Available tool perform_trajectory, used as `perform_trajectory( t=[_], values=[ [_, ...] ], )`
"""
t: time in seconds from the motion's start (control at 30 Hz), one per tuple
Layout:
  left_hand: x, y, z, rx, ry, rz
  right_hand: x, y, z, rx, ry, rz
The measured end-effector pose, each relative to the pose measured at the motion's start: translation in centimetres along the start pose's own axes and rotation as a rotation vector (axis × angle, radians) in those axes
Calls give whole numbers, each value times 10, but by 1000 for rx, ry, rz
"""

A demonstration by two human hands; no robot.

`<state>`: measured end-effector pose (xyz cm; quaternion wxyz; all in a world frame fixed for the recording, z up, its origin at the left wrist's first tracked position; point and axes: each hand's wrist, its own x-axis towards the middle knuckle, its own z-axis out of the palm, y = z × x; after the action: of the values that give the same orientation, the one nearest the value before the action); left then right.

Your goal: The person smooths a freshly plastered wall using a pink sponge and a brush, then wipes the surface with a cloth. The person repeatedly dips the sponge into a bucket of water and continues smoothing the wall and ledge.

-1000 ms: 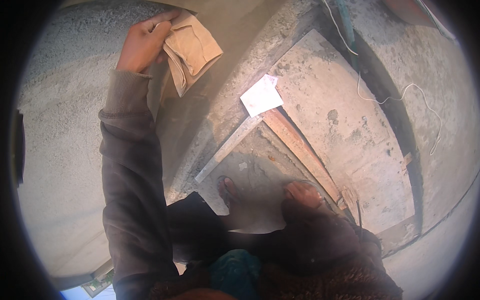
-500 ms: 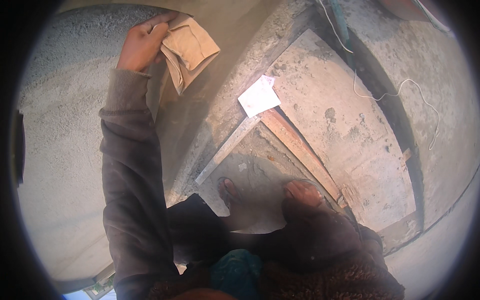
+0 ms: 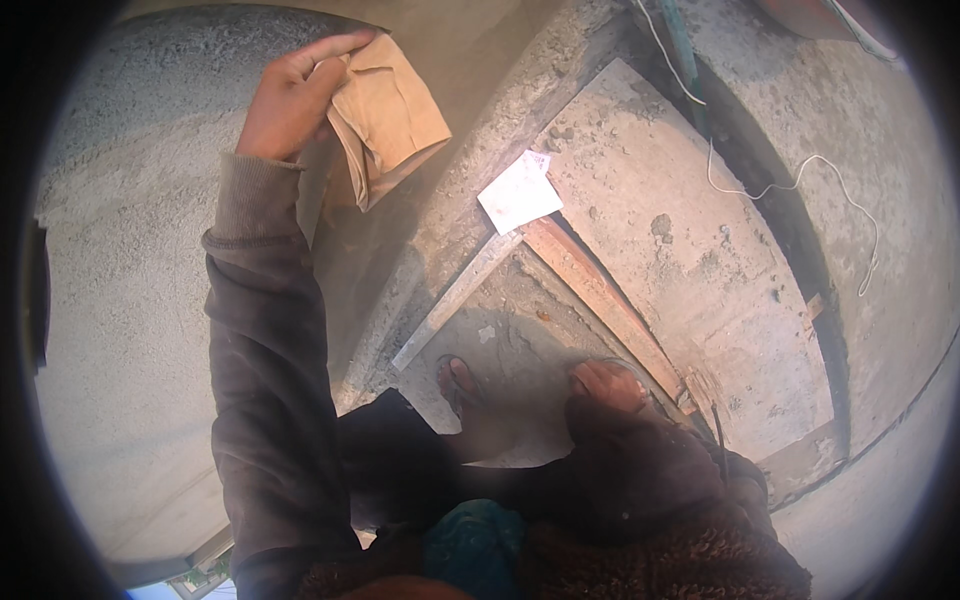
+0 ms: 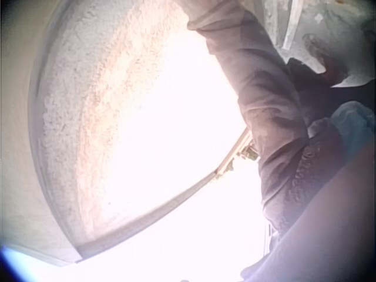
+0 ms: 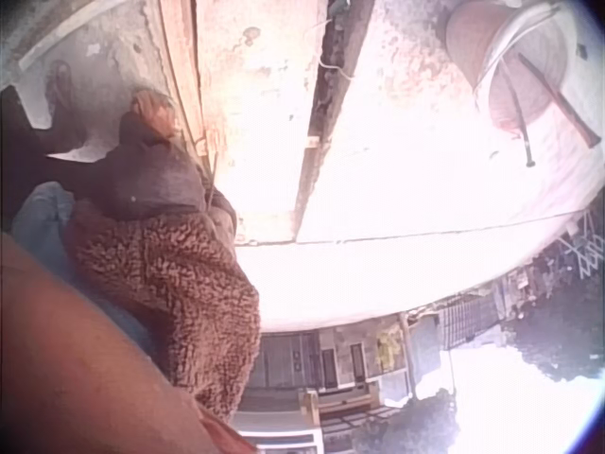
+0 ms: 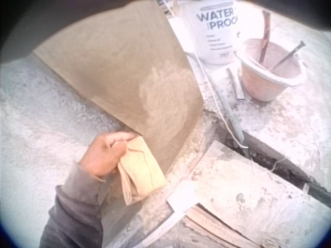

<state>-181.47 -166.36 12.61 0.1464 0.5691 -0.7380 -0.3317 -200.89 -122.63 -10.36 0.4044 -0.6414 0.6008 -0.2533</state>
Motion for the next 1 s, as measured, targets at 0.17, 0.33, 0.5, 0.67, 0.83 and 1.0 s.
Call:
perform_trajectory(
  t=[0.17, 0.33, 0.5, 0.67, 0.83, 1.0],
  values=[
    [-6, 8, -3, 18, -59, -11, 2, -6, -3, 24, 7, 12],
    [-18, 25, -6, 111, -89, 25, 1, -1, -3, 52, -35, 10],
    [-20, 19, -11, -31, -75, 18, -7, 3, 5, -9, -9, 48],
    [-16, 11, -5, -10, -36, -36, -2, 3, 1, 39, -40, 17],
    [-19, 10, -9, 143, -27, 85, 3, -10, -8, 23, 46, -32],
    [-16, 6, -11, 16, 17, 121, 4, -3, -7, 107, -49, -4]
  ],
)
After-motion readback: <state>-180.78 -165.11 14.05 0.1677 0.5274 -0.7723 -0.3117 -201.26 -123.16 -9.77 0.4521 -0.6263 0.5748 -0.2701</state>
